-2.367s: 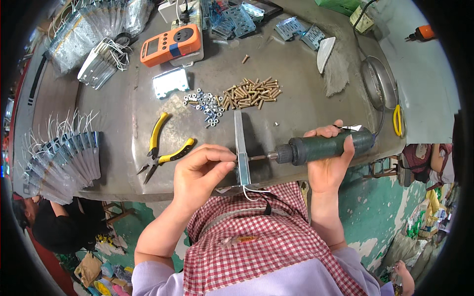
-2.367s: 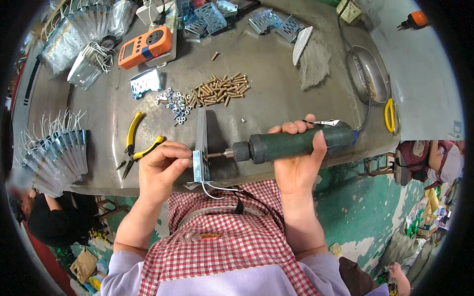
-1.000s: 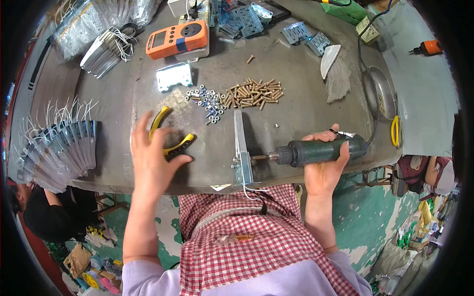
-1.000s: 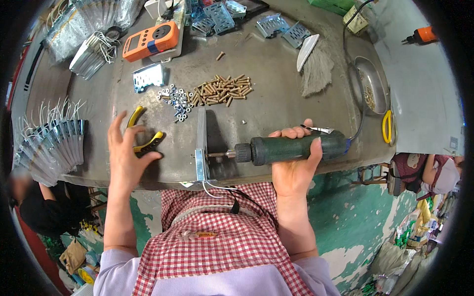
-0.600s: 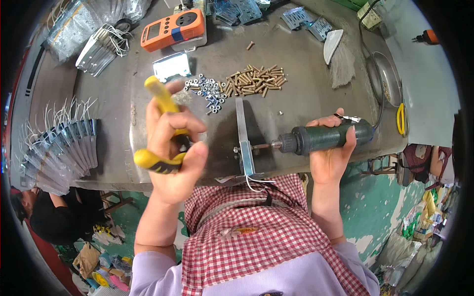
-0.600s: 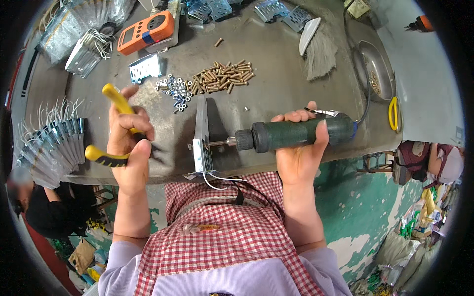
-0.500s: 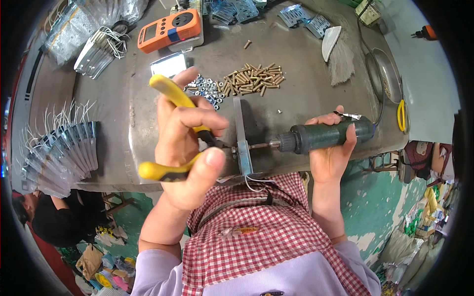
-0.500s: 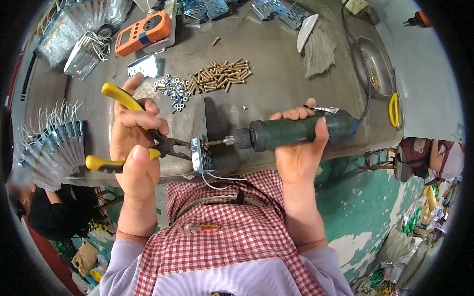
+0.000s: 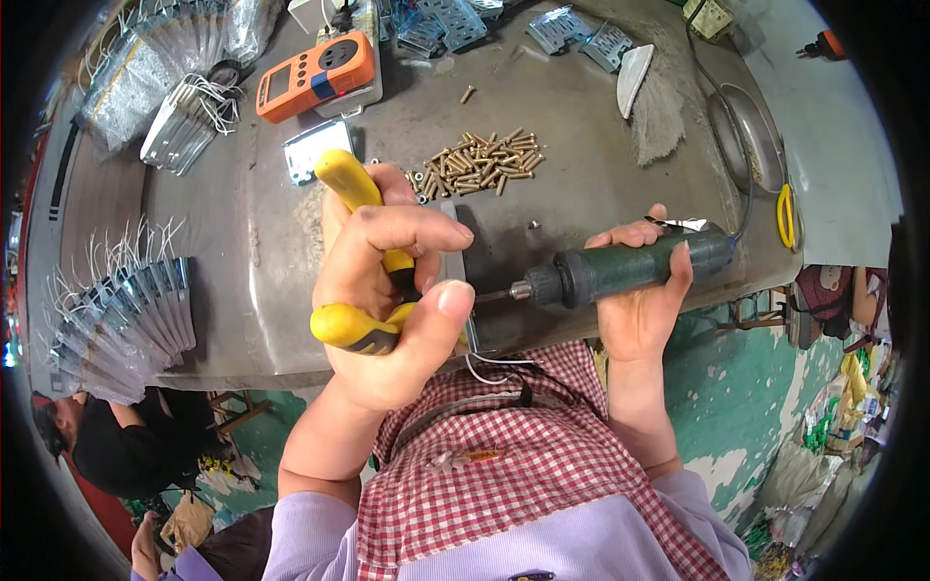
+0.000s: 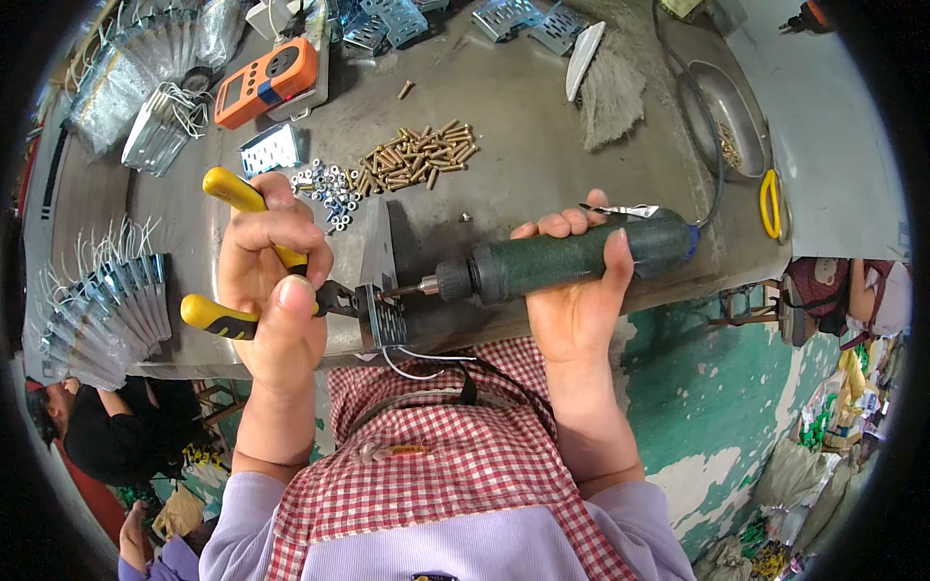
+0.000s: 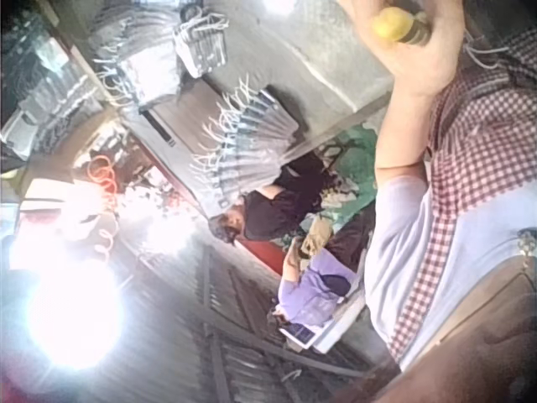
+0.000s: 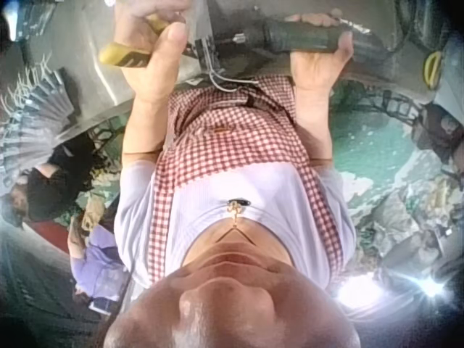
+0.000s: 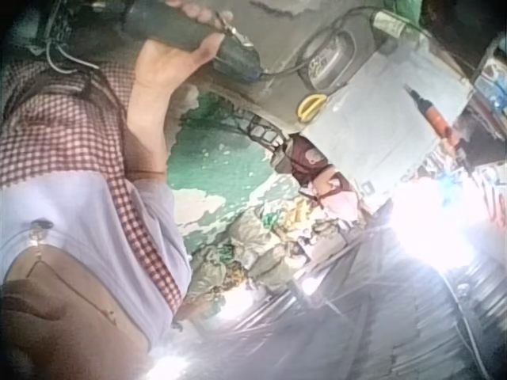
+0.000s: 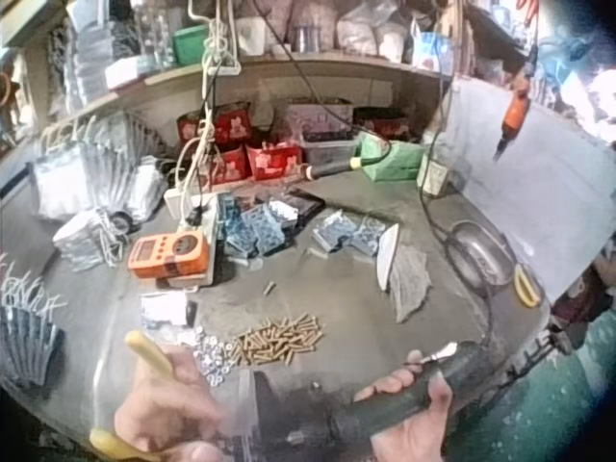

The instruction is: Assembling electrical components using screws, a power driver, and pliers.

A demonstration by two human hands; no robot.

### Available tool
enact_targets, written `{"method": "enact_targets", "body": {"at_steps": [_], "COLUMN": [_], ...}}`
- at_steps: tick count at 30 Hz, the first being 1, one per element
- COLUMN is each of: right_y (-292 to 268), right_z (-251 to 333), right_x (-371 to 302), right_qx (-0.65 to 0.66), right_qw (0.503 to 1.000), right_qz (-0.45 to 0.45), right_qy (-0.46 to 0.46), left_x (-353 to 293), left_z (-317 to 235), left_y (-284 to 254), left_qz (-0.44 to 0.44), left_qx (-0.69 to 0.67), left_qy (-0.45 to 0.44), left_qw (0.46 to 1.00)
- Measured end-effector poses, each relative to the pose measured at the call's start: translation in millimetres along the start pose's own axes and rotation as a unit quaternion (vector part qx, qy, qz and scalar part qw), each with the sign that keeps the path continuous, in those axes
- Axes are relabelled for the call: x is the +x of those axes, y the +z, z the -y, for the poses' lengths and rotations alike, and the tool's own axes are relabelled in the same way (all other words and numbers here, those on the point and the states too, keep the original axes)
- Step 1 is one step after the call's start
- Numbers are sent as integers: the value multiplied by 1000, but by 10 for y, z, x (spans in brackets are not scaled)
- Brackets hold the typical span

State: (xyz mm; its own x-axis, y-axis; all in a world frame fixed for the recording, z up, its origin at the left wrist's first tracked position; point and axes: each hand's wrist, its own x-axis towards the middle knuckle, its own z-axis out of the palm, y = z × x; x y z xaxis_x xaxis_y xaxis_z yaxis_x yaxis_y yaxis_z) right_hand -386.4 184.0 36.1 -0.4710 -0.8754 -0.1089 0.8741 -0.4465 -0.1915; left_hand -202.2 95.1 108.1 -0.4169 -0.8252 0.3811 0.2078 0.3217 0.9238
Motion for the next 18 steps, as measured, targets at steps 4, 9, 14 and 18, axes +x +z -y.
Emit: {"method": "enact_targets", "body": {"at_steps": [4, 9, 14, 18], "right_y": [-4, 30, -21, -53], "right_z": [15, 42, 41, 49], "right_x": [-1, 19, 32, 38], "right_qx": [4, -20, 5, 15], "right_qw": [1000, 999, 1000, 999], "right_qz": [17, 24, 24, 43], "right_qy": [-9, -22, -7, -11], "left_x": [-38, -7, -10, -3], "left_z": [86, 119, 116, 105], "left_y": [-29, -28, 2, 35], "left_qz": [-25, 2, 1, -13], "left_qx": [45, 61, 65, 56], "left_qy": [20, 51, 57, 56], "left_qw": [998, 997, 996, 997]}}
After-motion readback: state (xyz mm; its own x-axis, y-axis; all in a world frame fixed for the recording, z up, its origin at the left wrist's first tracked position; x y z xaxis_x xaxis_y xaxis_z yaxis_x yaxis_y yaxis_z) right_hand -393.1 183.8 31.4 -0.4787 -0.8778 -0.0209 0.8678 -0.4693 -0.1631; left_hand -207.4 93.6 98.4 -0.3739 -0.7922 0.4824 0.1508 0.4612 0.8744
